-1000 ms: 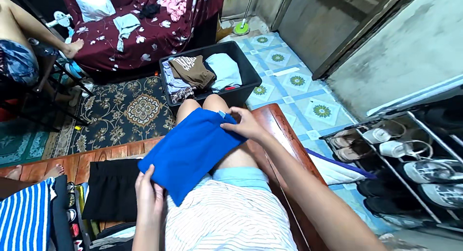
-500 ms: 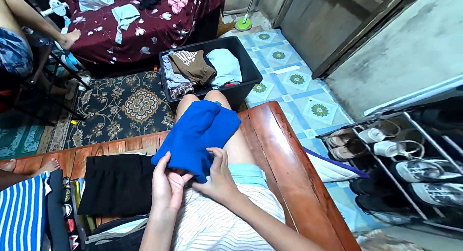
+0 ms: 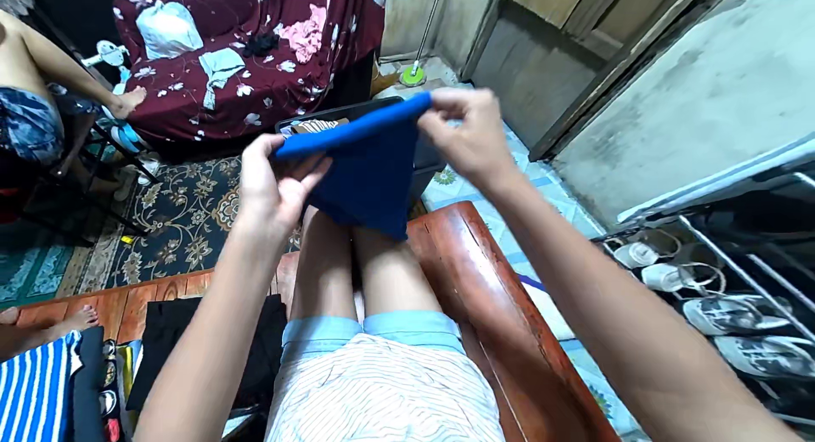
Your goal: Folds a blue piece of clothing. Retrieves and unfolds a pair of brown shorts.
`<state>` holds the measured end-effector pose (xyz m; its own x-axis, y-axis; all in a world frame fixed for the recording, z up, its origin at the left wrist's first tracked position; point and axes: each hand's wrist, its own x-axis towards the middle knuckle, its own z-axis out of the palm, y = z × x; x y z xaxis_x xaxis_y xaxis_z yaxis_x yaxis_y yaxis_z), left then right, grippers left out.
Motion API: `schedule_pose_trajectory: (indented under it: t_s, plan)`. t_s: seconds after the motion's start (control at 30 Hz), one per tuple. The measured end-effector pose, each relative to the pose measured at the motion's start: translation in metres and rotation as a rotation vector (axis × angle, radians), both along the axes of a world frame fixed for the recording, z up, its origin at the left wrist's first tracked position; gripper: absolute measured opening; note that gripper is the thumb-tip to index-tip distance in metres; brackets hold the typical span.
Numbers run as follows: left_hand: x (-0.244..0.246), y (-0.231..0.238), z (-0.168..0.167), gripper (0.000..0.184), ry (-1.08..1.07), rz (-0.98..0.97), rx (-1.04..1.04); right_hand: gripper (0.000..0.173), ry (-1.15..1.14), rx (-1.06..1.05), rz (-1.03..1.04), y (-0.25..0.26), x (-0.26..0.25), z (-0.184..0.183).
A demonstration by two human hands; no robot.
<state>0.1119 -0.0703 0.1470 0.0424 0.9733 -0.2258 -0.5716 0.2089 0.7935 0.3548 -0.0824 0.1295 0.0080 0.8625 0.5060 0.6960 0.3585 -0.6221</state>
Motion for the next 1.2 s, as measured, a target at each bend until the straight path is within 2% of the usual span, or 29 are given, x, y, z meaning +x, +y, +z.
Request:
schedule_pose_trajectory:
  t_s: [0.13,0.23,0.3,0.4,0.47,0.53,0.6,0.7,0.8,0.87,0.93,1.0,1.1,1.17,1.2]
  plan:
    - [-0.001,-0.009,0.035,0.03,0.033,-0.038,0.164,0.027,0.001,0.222,0.017,0.005,0.012,0.048]
    - [-0.016,-0.057,0.019,0.031,0.143,-0.095,0.25,0.029,-0.081,0.297,0.07,-0.029,0.019,0.036]
    - [-0.033,-0.098,-0.023,0.033,0.253,-0.14,0.218,0.032,-0.134,0.279,0.152,-0.063,0.025,-0.003]
    - [-0.05,-0.149,-0.102,0.029,0.352,-0.15,0.005,0.027,-0.236,0.15,0.291,-0.123,0.033,-0.094]
    - [-0.057,-0.178,-0.14,0.022,0.431,-0.198,-0.11,0.027,-0.294,0.063,0.336,-0.159,0.041,-0.152]
    - [-0.065,-0.201,-0.161,0.019,0.53,-0.278,-0.109,0.029,-0.297,-0.004,0.329,-0.188,0.043,-0.185]
    - [-0.069,-0.213,-0.167,0.017,0.607,-0.32,-0.056,0.029,-0.257,-0.04,0.298,-0.208,0.038,-0.194]
    - [-0.084,-0.211,-0.162,0.021,0.83,-0.478,0.04,0.029,-0.241,-0.075,0.283,-0.225,0.026,-0.196]
    - [-0.114,-0.196,-0.151,0.041,1.255,-0.815,0.266,0.028,-0.282,-0.111,0.274,-0.229,0.021,-0.204]
    - [-0.129,-0.184,-0.144,0.042,1.472,-0.849,0.49,0.047,-0.331,-0.152,0.275,-0.225,0.018,-0.205]
    - [-0.132,-0.166,-0.146,0.053,1.615,-0.698,0.7,0.072,-0.355,-0.185,0.294,-0.216,0.017,-0.205]
    - [-0.124,-0.145,-0.162,0.069,1.686,-0.601,0.896,0.081,-0.381,-0.177,0.336,-0.201,0.019,-0.208]
    - [-0.11,-0.129,-0.183,0.078,1.645,-0.746,1.084,0.07,-0.457,-0.197,0.441,-0.184,0.021,-0.212]
    - [-0.11,-0.125,-0.19,0.07,1.601,-0.842,1.148,0.062,-0.459,-0.197,0.509,-0.182,0.021,-0.214]
    - [-0.114,-0.124,-0.193,0.06,1.592,-0.836,1.176,0.058,-0.45,-0.171,0.534,-0.183,0.021,-0.217]
